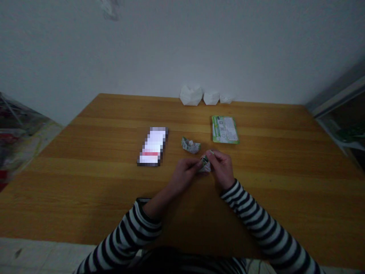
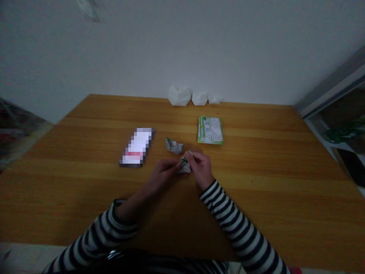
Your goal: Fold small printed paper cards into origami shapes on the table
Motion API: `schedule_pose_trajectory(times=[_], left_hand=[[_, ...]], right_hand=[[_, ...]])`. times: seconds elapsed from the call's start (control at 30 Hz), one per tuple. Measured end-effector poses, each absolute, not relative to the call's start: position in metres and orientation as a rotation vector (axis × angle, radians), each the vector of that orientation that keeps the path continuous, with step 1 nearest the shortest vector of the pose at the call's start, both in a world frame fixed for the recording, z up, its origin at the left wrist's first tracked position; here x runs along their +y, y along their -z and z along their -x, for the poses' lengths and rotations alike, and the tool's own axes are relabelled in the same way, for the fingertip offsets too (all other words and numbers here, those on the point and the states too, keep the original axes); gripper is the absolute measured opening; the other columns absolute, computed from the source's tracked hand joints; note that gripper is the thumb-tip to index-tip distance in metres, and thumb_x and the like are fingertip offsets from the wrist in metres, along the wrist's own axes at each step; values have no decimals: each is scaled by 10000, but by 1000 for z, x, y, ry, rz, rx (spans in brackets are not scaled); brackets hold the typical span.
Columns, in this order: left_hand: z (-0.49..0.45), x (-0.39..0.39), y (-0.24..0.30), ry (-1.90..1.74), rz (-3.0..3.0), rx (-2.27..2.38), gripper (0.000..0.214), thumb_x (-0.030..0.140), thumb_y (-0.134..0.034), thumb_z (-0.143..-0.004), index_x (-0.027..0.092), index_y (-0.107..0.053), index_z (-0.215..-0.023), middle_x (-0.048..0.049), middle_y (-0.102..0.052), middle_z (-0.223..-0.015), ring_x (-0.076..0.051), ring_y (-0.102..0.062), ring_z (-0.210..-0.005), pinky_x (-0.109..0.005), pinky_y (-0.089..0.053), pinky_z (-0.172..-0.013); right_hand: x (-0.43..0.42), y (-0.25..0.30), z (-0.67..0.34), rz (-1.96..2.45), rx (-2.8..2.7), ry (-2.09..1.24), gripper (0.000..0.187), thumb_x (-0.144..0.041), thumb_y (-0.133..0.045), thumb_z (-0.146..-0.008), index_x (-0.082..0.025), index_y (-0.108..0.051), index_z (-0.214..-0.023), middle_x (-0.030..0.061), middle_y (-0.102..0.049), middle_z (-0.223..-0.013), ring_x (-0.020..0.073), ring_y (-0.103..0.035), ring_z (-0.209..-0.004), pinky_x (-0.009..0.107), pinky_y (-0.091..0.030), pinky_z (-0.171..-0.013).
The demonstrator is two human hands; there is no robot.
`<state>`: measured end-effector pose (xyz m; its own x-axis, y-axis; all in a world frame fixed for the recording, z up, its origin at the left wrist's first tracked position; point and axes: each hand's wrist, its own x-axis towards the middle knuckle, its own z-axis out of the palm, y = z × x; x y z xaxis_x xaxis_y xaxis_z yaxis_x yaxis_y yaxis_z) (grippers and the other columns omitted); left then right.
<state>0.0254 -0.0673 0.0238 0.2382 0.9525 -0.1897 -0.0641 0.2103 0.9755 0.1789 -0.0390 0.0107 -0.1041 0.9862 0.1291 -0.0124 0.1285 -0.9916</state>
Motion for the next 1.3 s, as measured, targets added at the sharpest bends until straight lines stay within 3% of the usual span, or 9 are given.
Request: schedule_pose_trajectory(times=[0.27, 0.5, 0.63, 0.77, 0.87, 1.0, 1.13, 1.2, 1.3], left_hand=[[-26, -66, -19, -857, -696, 765, 426, 498, -777, -765, 92, -733, -886, -98, -748, -804, -180, -707, -704, -281, -540, -756], [-28, -63, -19, -864, -882, 752, 366, 409, -762, -805, 114, -728, -1019, -101, -763, -920, -177, -718, -758, -293, -549, -786], [-29, -64, -15, -955, -1123, 833, 340, 247, -752, -792, 128, -696, -1105, -102, -763, -983, -203, -723, -837, -292, -555, -777], [-21, -65, -14, -1126, -1496, 1253, 271, 108, -599, -838, 152, -732, -1069, -82, -777, -960, -206, -718, -838, -293, -558, -749], [-16, -66, -16, -1217, -1710, 1388, 387, 74, -540, -860, 201, -725, -1175, -78, -774, -1093, -213, -730, -939, -335, -571, -843], [-17, -65, -19, -1374, -1722, 1272, 391, 93, -555, -877, 232, -726, -1201, -76, -727, -1234, -211, -687, -1131, -365, -531, -999], [-20, -63, -23, -1344, -1444, 1140, 306, 134, -590, -864, 246, -782, -1073, -55, -749, -1188, -220, -689, -1128, -387, -505, -1044], [-20, -62, -23, -1284, -1268, 1098, 243, 177, -624, -847, 232, -803, -1002, -58, -759, -1159, -243, -691, -1127, -411, -498, -1056], [-19, -61, -22, -1252, -1087, 1122, 215, 215, -661, -821, 212, -808, -977, -67, -772, -1119, -268, -687, -1134, -441, -474, -1082]], right_hand=[[-32, -5, -181, 1104, -1313, -1301, 452, -574, -616, -872, -171, -658, -671, -4, -588, -594, 129, -522, -528, 237, -418, -498], [-32, -5, -180, 1110, -1328, -1273, 435, -569, -588, -898, -187, -736, -751, 26, -677, -666, 165, -611, -579, 279, -517, -564], [-39, -8, -174, 989, -1568, -1154, 354, -509, -563, -940, -235, -752, -1060, 72, -743, -998, 237, -697, -962, 398, -557, -900], [-45, -8, -171, 943, -1773, -885, 594, -401, -679, -876, -254, -525, -1430, 114, -574, -1417, 278, -522, -1325, 486, -410, -1128], [-46, -5, -173, 1051, -1778, -683, 468, -212, -612, -877, -263, -621, -1342, 100, -639, -1323, 264, -573, -1248, 486, -450, -1083], [-46, 1, -175, 1078, -1534, -803, 336, -126, -567, -823, -257, -768, -1059, 52, -764, -962, 205, -704, -832, 365, -583, -761], [-43, 4, -174, 1037, -1229, -1028, 210, -130, -600, -765, -241, -765, -832, -5, -736, -698, 147, -633, -554, 264, -518, -545], [-41, 3, -175, 1015, -1207, -1088, 160, -129, -620, -745, -234, -740, -734, -16, -702, -640, 146, -622, -560, 259, -508, -562], [-39, 0, -178, 939, -1255, -1235, 136, -150, -632, -764, -229, -741, -745, 4, -721, -758, 168, -663, -740, 282, -531, -706]])
